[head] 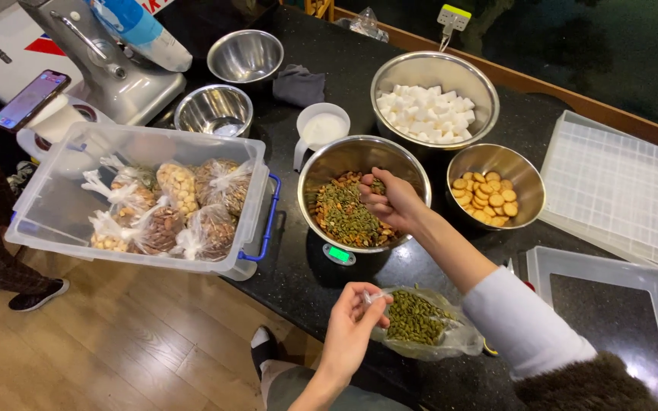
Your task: Weighing and portioning various nuts and seeds into plastic bags using a digital scale.
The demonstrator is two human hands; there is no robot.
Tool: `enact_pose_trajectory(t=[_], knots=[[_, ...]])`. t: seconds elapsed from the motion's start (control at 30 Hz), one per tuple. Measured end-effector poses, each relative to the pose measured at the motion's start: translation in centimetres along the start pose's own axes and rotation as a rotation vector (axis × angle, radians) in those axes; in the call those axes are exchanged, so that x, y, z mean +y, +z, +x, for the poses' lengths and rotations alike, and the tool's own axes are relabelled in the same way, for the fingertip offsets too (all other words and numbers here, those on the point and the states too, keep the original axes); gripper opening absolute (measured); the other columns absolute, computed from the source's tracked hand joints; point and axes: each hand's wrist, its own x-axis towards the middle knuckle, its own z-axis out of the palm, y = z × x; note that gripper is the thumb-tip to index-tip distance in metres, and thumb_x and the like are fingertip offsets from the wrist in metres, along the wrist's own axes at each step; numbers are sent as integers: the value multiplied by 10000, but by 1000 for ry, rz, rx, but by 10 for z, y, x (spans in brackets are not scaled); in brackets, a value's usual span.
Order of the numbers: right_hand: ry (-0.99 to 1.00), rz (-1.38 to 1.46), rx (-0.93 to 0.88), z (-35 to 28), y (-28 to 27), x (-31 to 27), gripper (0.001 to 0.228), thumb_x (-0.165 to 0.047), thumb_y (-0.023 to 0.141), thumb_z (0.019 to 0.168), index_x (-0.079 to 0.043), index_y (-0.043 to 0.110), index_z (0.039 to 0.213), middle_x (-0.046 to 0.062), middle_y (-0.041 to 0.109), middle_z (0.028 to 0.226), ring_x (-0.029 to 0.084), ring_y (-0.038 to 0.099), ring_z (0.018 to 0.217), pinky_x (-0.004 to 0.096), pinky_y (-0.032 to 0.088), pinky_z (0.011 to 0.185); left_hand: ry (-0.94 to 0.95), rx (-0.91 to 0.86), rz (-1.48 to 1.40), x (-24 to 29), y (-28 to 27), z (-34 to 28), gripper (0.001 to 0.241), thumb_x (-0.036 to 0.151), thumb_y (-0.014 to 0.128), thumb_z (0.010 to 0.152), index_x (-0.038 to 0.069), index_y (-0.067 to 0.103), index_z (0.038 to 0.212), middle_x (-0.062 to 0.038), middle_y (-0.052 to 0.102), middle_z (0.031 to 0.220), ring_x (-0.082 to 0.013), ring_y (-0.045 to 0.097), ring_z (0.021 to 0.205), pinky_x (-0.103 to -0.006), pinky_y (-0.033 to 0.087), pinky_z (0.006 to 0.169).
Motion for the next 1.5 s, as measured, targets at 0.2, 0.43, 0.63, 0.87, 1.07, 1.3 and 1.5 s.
enact_pose_trajectory(t=[0.2,0.43,0.63,0.87,1.07,1.3,1.5], knots=[[-206,-912,315,-11,34,3,574,-324,357,1300,19,732,1034,232,861,978,199,646,549,312,523,530,-18,29,7,2,7,-11,112,159,746,1116,92,714,1200,-143,884,1221,-171,761,829,-338,666,930],[-75,-786,231,-7,28,-8,437,-295,371,1299,-36,642,1074,236,837,1019,126,350,484,278,187,473,7,17,-8,-8,1,-16,99,153,753,1113,105,711,1188,-140,879,1205,-167,769,825,-338,660,922],[29,-159,44,3,-5,-17,286,-274,441,1283,-172,509,1025,7,588,884,38,284,489,194,197,445,-6,-20,62,7,-4,-14,98,170,742,1119,114,710,1192,-113,889,1207,-159,782,845,-330,667,931],[59,-58,-129,-113,23,-11,362,-332,457,1300,-189,568,986,-59,562,772,14,307,476,180,173,419,-34,-65,-19,9,-10,8,121,130,753,1114,64,708,1205,-171,877,1172,-200,767,820,-351,648,892],[196,-782,3,-207,-6,64,494,-414,513,1284,-105,634,918,-31,511,719,105,365,564,250,288,490,-104,40,-171,14,-5,9,140,106,697,1142,50,696,1271,-183,838,1299,-231,754,869,-372,634,878],[-119,-1907,95,-159,-140,180,144,-234,665,1100,-214,774,1007,48,834,1190,325,637,1231,527,481,1136,52,-84,-102,-15,18,-16,218,86,773,1079,51,669,1266,-197,850,1291,-198,794,933,-326,684,931],[-188,-2398,87,-210,-144,154,595,-427,681,1084,-172,575,1612,152,560,1651,414,560,1514,619,614,1135,126,-42,228,4,6,-41,304,150,796,1065,142,685,1347,-77,824,1250,-153,793,1021,-303,670,934]])
